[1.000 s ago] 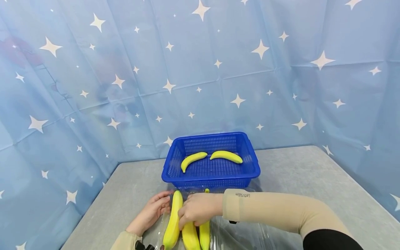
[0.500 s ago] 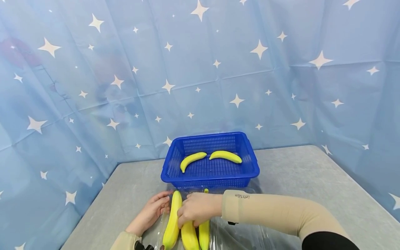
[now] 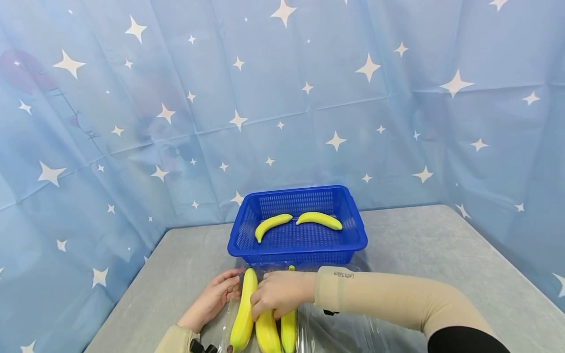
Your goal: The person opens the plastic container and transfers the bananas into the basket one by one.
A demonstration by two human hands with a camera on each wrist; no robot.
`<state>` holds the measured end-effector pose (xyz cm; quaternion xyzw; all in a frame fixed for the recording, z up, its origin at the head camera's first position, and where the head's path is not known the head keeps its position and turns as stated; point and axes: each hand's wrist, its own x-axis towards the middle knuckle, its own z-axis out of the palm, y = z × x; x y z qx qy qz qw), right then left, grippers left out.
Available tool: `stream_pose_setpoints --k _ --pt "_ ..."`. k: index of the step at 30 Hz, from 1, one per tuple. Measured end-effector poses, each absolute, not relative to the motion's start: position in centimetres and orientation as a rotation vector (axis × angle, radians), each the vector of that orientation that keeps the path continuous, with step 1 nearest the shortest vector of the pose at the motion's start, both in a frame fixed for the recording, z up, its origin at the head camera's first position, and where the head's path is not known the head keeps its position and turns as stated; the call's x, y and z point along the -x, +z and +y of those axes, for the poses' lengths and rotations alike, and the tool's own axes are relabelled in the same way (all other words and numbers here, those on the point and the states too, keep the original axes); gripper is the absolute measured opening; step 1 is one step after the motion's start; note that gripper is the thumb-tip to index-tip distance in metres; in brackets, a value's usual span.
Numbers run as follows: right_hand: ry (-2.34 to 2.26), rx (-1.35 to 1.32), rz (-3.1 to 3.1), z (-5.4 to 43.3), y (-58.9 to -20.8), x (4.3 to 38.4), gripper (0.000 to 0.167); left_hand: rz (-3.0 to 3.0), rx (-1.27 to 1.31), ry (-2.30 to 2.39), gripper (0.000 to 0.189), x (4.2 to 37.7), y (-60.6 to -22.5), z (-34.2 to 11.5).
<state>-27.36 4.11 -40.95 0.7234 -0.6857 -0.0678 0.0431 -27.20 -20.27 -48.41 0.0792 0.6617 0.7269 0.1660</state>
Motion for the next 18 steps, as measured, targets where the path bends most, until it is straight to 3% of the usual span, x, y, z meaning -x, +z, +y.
stream_pose_setpoints --k 18 --pt "-0.157 -2.195 -2.113 4.46 -41.32 27.71 0.039 1.871 -0.230 2.067 0.042 27.18 -48.39 -20.27"
